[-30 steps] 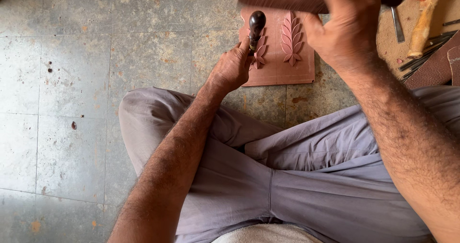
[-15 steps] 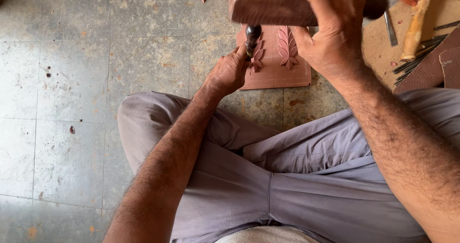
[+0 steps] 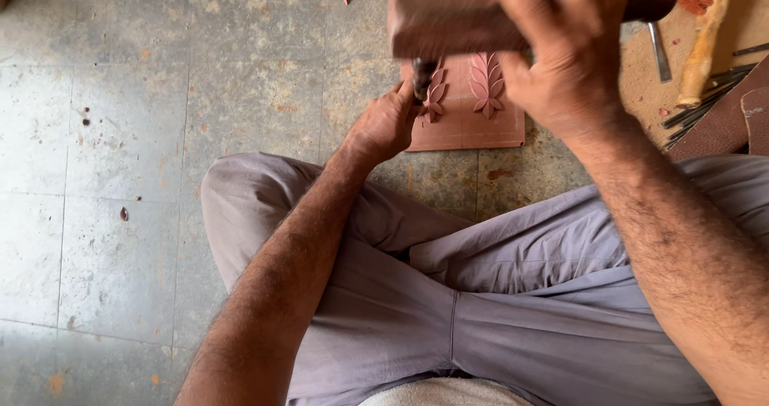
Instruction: The person carves a decorative pattern into a piece of wood using various chisels and a wooden mallet, clearing away shavings with a brush and smoothing parts with sandpaper.
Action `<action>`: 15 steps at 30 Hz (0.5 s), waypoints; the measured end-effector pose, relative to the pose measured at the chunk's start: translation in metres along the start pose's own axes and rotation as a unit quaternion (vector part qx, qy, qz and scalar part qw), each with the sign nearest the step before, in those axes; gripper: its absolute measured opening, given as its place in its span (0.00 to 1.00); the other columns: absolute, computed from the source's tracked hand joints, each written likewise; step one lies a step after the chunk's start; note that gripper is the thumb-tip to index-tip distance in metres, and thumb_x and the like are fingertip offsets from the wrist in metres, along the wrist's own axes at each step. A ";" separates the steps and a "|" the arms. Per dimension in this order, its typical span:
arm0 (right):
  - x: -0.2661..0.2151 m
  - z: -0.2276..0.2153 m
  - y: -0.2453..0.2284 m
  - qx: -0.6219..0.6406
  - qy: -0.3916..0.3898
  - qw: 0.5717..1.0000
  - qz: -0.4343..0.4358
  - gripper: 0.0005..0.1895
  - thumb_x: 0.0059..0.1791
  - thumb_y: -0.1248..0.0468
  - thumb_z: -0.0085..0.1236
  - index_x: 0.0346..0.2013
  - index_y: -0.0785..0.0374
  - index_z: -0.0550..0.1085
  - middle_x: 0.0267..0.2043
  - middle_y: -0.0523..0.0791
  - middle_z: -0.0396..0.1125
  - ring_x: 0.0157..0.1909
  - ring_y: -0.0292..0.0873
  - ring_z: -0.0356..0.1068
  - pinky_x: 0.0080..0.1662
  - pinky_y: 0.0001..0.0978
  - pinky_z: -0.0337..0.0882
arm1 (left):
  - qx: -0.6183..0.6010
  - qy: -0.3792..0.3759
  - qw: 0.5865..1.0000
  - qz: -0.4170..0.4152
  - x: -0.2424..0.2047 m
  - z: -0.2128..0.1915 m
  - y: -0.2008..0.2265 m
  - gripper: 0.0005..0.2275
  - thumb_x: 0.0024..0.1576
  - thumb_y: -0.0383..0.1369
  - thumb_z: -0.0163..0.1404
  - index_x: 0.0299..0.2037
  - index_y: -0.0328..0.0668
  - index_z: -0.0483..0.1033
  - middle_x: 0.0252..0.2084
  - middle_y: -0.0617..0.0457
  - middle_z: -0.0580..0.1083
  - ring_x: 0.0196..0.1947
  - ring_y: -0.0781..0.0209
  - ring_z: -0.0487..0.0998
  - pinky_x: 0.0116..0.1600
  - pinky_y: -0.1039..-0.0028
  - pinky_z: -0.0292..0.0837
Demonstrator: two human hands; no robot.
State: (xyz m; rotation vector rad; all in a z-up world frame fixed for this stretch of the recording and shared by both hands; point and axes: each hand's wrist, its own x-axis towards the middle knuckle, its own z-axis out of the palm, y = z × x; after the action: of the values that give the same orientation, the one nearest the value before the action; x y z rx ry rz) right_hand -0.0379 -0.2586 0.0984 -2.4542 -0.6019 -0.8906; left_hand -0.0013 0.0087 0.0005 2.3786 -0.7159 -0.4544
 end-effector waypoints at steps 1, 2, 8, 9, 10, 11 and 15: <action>0.000 -0.001 0.000 -0.063 -0.028 0.998 -0.013 0.42 0.46 0.70 0.76 0.72 0.49 0.67 0.67 0.47 0.61 0.71 0.49 0.57 0.71 0.52 0.62 | -0.008 0.018 0.999 0.033 -0.001 0.000 0.000 0.12 0.67 0.25 0.44 0.59 0.44 0.62 0.48 0.41 0.76 0.41 0.45 0.82 0.41 0.56 0.79; -0.001 -0.002 -0.001 -0.065 -0.028 0.997 -0.012 0.42 0.46 0.70 0.76 0.72 0.49 0.67 0.67 0.47 0.61 0.71 0.49 0.57 0.71 0.52 0.62 | -0.018 0.034 0.997 0.066 -0.003 0.001 0.001 0.13 0.65 0.24 0.43 0.59 0.44 0.63 0.47 0.40 0.76 0.41 0.45 0.82 0.41 0.57 0.80; -0.002 0.006 0.007 0.087 0.043 0.994 0.054 0.35 0.49 0.74 0.76 0.67 0.61 0.67 0.65 0.50 0.62 0.70 0.53 0.60 0.70 0.51 0.64 | -0.017 0.075 0.997 -0.026 -0.008 -0.003 -0.013 0.05 0.68 0.27 0.48 0.51 0.44 0.69 0.40 0.44 0.80 0.39 0.50 0.84 0.40 0.60 0.79; -0.004 0.003 0.008 0.140 0.016 0.978 0.152 0.31 0.52 0.70 0.72 0.66 0.59 0.68 0.63 0.48 0.63 0.67 0.49 0.63 0.67 0.48 0.69 | -0.018 0.074 0.997 -0.028 -0.010 -0.002 -0.014 0.05 0.68 0.27 0.48 0.51 0.44 0.69 0.40 0.44 0.80 0.39 0.50 0.84 0.40 0.60 0.79; -0.004 0.001 0.011 0.193 -0.012 0.950 0.246 0.27 0.54 0.66 0.69 0.65 0.57 0.68 0.61 0.46 0.64 0.64 0.45 0.66 0.65 0.44 0.74 | -0.079 0.110 0.991 -0.009 -0.009 -0.002 -0.013 0.07 0.66 0.25 0.47 0.52 0.41 0.68 0.41 0.44 0.80 0.42 0.51 0.84 0.42 0.62 0.79; -0.004 0.000 0.015 0.194 -0.012 0.950 0.245 0.27 0.54 0.66 0.69 0.65 0.57 0.68 0.61 0.46 0.64 0.64 0.45 0.66 0.65 0.44 0.74 | -0.140 0.146 0.979 0.010 -0.008 -0.003 -0.013 0.10 0.64 0.22 0.46 0.54 0.39 0.66 0.42 0.44 0.80 0.45 0.52 0.84 0.44 0.64 0.79; -0.010 0.002 0.023 0.064 0.025 0.993 0.100 0.28 0.53 0.72 0.74 0.62 0.69 0.67 0.62 0.55 0.60 0.66 0.53 0.62 0.66 0.51 0.68 | -0.318 0.135 0.934 -0.086 0.002 0.002 -0.008 0.08 0.64 0.22 0.47 0.50 0.38 0.63 0.43 0.44 0.76 0.46 0.56 0.85 0.40 0.67 0.82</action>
State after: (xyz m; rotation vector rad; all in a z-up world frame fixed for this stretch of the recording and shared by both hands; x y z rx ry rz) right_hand -0.0315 -0.2788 0.0841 -2.3222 -0.3763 -0.8046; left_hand 0.0023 0.0125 -0.0064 1.8349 -0.1855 -0.3526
